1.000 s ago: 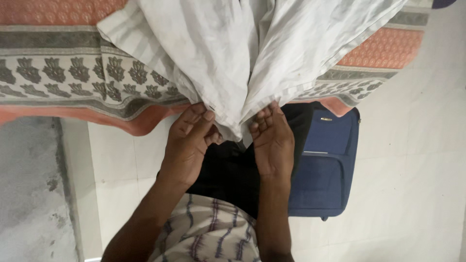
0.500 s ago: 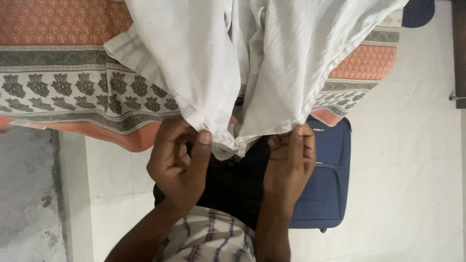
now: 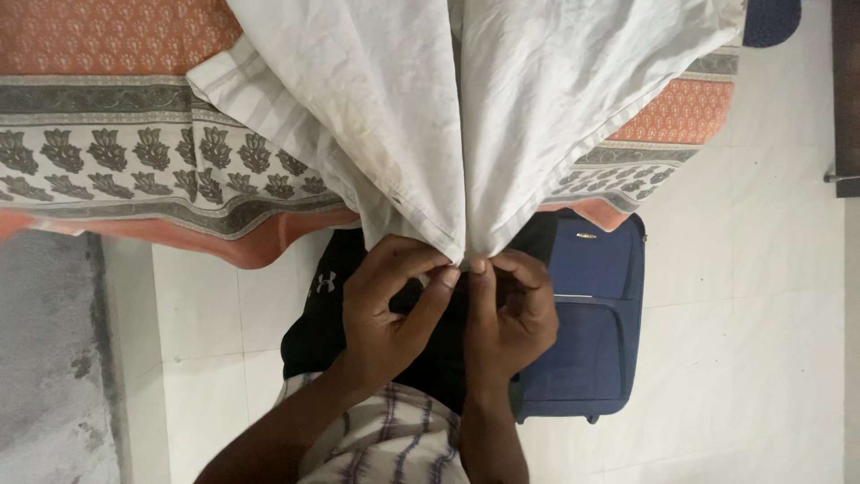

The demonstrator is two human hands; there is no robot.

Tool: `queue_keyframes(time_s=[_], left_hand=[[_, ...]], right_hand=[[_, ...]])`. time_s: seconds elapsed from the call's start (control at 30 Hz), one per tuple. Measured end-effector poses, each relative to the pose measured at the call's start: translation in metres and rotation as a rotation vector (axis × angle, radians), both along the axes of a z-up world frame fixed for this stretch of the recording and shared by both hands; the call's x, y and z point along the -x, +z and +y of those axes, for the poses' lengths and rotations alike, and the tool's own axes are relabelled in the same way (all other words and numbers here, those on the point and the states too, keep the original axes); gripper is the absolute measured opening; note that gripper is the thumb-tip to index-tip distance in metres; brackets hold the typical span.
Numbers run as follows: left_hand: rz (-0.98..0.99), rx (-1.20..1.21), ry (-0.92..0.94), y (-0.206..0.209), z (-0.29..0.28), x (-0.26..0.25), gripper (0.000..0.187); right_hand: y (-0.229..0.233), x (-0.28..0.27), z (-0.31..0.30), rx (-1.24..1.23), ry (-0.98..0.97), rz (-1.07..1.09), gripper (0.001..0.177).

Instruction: The person picks up a white shirt from a pile on a bed, spreads it out, and folds it into a square. Then the person picks up a second white shirt, unfolds it to see the collar, and begins to button it by hand at the neck.

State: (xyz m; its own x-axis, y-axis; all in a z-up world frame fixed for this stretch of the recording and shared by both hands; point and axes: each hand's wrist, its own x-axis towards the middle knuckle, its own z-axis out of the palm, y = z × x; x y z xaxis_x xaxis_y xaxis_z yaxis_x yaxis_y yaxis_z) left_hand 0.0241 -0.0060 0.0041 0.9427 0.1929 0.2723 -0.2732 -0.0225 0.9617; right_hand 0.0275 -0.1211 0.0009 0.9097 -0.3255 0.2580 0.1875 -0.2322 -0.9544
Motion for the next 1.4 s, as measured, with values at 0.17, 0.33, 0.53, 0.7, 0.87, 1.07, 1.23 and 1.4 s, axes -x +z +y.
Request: queue_keyframes(time_s=[0.17, 0.33, 0.53, 0.7, 0.87, 1.07, 1.23, 1.4], left_hand=[[0.011, -0.029, 0.013, -0.002, -0.002, -0.002, 0.016], [0.026, -0.066, 0.046, -0.006, -0.003, 0.0, 0.014], [-0.088, -0.256, 0.145, -0.012, -0.007, 0.002, 0.016], [-0.075, -0.259, 0.102, -0.008, -0.004, 0.001, 0.018], [0.007, -0.138, 0.003, -0.004, 0.004, 0.002, 0.015], [0.198, 0.108, -0.228, -0.021, 0.023, -0.005, 0.013], [0.328, 0.284, -0.27, -0.029, 0.019, -0.011, 0.012], [0.339, 0.297, -0.253, -0.031, 0.015, -0.014, 0.011]], right_hand=[[0.002, 0.001, 0.005, 0.137, 0.059, -0.003, 0.014], [0.002, 0.003, 0.01, 0.028, 0.096, 0.004, 0.015], [0.001, 0.011, 0.01, -0.023, 0.095, 0.056, 0.012], [0.0, 0.011, 0.01, -0.073, 0.111, 0.058, 0.01], [0.001, 0.012, 0.013, -0.109, 0.078, 0.097, 0.011], [-0.006, 0.012, 0.013, -0.192, 0.127, 0.12, 0.011], [-0.005, 0.013, 0.009, -0.156, 0.131, 0.133, 0.016], [-0.006, 0.009, 0.008, -0.063, 0.116, 0.132, 0.02]])
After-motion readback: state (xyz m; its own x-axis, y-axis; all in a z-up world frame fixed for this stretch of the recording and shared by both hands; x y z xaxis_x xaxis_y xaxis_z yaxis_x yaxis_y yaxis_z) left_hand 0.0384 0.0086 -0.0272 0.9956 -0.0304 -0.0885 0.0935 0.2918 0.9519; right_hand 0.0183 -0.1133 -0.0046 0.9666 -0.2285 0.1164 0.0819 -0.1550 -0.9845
